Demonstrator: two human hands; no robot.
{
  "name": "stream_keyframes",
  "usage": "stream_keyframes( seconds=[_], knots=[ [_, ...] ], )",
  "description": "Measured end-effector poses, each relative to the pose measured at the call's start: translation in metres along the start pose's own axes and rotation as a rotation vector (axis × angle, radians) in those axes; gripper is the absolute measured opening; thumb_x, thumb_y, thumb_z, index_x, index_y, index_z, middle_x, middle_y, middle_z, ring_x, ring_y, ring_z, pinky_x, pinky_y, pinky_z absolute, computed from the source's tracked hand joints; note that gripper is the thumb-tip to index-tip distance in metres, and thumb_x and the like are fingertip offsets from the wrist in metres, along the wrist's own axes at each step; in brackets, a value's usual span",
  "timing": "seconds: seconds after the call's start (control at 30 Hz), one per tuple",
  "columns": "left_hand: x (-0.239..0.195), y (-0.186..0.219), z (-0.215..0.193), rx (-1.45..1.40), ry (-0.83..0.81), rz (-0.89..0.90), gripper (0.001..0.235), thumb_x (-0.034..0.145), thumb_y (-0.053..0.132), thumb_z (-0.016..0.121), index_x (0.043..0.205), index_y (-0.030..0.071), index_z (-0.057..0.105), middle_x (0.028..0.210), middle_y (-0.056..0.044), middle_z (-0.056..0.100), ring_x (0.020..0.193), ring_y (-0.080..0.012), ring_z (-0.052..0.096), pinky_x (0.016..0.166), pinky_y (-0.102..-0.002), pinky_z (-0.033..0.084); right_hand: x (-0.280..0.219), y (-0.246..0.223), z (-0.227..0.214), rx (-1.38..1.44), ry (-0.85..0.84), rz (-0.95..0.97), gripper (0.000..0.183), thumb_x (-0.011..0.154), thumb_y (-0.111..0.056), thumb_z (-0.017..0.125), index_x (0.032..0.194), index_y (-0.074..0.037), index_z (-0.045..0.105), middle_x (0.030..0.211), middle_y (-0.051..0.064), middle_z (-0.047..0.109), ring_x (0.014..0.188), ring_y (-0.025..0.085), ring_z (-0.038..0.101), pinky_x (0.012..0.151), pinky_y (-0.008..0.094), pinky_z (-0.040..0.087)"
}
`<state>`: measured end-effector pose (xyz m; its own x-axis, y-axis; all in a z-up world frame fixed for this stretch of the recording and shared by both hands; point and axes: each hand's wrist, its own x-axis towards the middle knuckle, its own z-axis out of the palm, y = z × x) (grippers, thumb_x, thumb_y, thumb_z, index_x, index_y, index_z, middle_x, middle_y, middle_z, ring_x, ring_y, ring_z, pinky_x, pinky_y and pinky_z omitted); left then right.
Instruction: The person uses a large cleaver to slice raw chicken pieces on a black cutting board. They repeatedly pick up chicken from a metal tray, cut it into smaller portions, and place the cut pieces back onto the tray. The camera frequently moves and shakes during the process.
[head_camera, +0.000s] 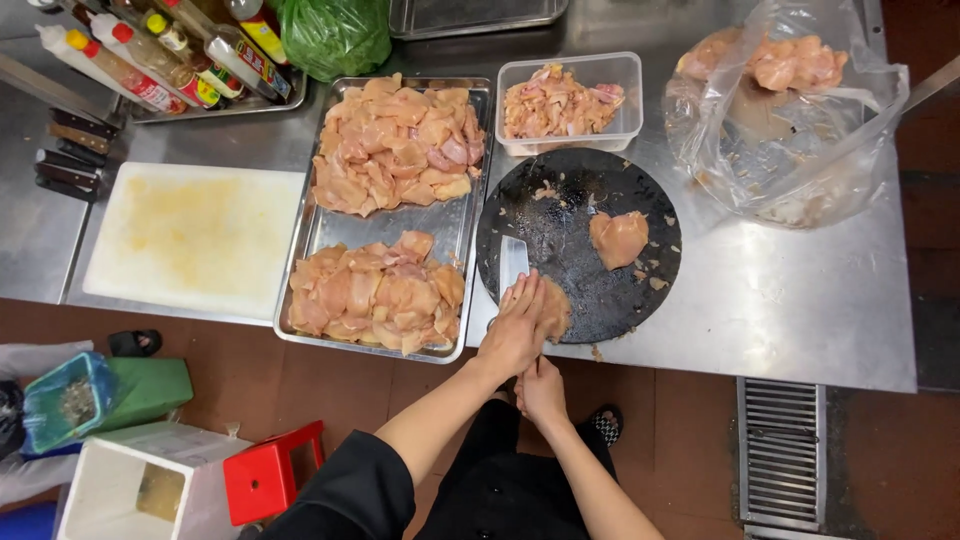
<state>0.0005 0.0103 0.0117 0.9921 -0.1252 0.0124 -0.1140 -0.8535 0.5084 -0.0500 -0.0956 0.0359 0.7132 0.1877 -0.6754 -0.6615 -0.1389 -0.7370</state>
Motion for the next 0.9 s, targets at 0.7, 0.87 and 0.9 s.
stream_keyframes(
  seconds=[0.7,0.87,0.9],
  knots=[
    [0.026,-0.054,-0.089,-1.851,0.35,-1.025,0.039,0.083,-0.003,0.07,0.121,0.002,0.06,0.113,-0.014,0.069,0.104,-0.024,0.066,0.092,-0.034,0.056,-0.046,-0.059,0.039,-0.626,0.348,0.007,0.044,0.104,-0.046,0.045,0.098,-0.005,0.059,0.088,0.024,0.07,0.085,0.046,0.065,0.071,0.052,0.046],
    [0.03,-0.052,-0.126,-1.942,0.261,-0.956,0.088,0.065,-0.01,0.081,0.145,0.001,0.046,0.14,-0.013,0.062,0.115,-0.0228,0.066,0.093,-0.032,0.057,-0.08,-0.091,0.035,-0.471,0.437,0.045,0.042,0.107,-0.041,0.048,0.083,-0.006,0.056,0.071,0.01,0.066,0.066,0.025,0.06,0.066,0.039,0.046],
    [0.03,-0.05,-0.131,-1.944,0.228,-0.951,0.089,0.065,-0.012,0.08,0.146,0.0,0.045,0.139,-0.012,0.062,0.116,-0.0209,0.065,0.099,-0.03,0.053,-0.086,-0.096,0.035,-0.445,0.465,0.077,0.04,0.107,-0.04,0.047,0.09,-0.006,0.06,0.076,0.012,0.068,0.065,0.026,0.062,0.065,0.04,0.048]
  ],
)
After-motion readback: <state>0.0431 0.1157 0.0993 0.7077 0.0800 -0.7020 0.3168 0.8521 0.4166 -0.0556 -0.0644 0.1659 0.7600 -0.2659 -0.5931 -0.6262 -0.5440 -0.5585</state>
